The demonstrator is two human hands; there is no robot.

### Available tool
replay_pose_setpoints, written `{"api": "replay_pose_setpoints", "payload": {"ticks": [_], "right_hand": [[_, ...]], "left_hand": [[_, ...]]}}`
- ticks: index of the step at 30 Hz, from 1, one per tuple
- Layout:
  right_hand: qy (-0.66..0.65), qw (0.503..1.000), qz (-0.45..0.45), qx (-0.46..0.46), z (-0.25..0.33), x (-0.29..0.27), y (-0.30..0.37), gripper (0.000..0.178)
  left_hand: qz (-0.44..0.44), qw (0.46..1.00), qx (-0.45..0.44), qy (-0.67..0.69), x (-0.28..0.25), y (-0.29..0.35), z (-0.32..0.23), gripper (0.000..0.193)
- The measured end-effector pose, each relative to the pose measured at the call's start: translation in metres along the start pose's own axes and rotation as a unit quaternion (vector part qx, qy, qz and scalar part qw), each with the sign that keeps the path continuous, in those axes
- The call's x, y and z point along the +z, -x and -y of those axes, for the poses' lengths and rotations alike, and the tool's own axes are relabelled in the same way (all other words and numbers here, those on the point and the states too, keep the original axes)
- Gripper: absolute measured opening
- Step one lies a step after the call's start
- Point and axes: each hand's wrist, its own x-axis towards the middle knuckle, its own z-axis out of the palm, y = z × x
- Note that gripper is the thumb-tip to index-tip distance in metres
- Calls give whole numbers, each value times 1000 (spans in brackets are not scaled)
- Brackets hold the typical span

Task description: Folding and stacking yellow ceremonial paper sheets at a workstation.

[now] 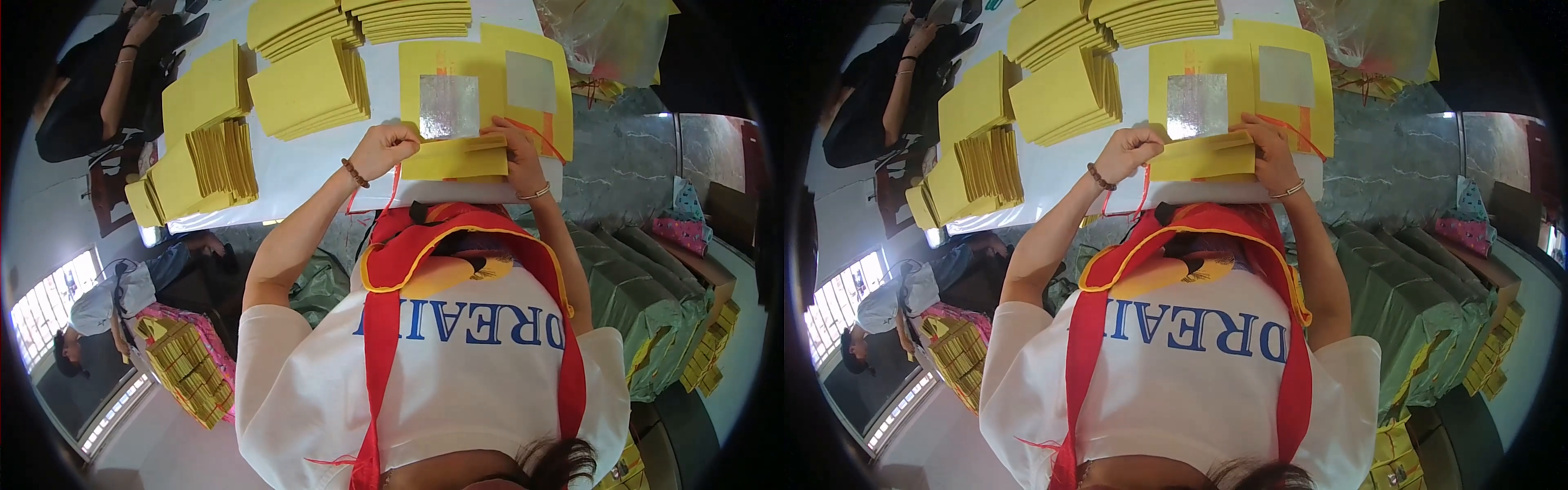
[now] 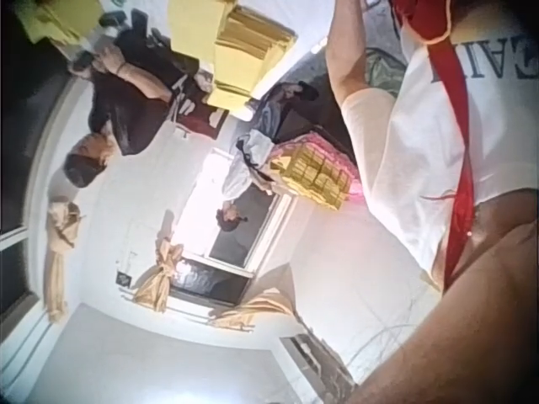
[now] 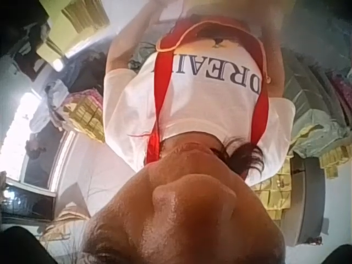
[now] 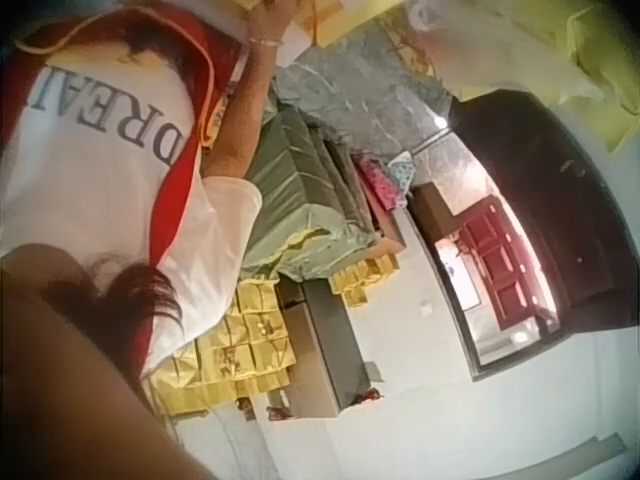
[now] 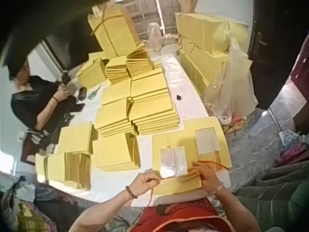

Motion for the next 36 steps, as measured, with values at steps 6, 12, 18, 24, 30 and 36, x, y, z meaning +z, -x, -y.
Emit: {"api": "replay_pose_setpoints", "payload": {"ticks": [6, 12, 18, 24, 30, 36], "right_hand": [[31, 999, 14, -32, -1, -2, -2, 26], [24, 999, 14, -36, -2, -2, -1, 24], [-174, 984, -9, 31, -9, 1, -2, 20], [-211, 970, -54, 107, -3, 1, -1, 21], [-3, 996, -6, -91, 35, -23, 7, 24], [159, 977, 80, -119, 42, -23, 13, 29]], "left_hand": [[-1, 999, 31, -14, -1, -2, 4, 18], [16, 999, 35, -32, -3, -2, 5, 19], [-16, 988, 132, 81, -19, 1, 12, 29], [-119, 868, 329, -354, -10, -11, 5, 49], [-76, 869, 330, -360, -9, 10, -1, 42], [-65, 853, 359, -373, -3, 23, 7, 36]]}}
